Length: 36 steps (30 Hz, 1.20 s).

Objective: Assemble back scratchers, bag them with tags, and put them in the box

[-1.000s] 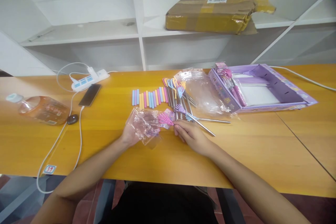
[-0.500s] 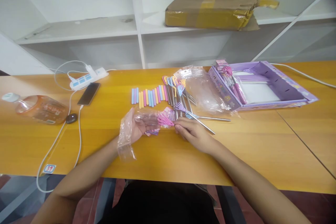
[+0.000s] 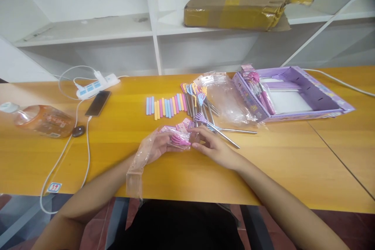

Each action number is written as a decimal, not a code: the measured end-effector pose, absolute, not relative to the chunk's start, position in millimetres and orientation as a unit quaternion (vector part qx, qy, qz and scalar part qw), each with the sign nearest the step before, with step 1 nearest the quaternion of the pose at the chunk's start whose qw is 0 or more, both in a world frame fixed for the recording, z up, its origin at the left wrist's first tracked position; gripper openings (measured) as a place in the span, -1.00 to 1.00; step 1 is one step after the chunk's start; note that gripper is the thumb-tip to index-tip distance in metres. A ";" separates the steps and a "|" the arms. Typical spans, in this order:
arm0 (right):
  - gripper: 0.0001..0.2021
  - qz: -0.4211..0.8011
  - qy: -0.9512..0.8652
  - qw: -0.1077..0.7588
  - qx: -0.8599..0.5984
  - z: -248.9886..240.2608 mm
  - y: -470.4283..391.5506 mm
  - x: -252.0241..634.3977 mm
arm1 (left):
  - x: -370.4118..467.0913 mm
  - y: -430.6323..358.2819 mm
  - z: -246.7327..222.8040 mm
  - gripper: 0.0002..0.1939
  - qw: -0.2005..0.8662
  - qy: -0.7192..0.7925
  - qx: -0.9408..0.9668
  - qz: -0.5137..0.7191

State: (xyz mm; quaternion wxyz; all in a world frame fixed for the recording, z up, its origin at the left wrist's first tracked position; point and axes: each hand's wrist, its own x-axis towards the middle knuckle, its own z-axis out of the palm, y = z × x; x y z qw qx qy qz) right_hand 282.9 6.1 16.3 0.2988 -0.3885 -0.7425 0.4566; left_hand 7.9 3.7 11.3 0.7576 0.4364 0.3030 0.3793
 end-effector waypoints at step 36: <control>-0.64 0.570 -0.672 0.292 -0.372 22.1 5.9 291.0 | 6.7 19.1 9.3 -0.61 0.625 0.419 0.324 0.573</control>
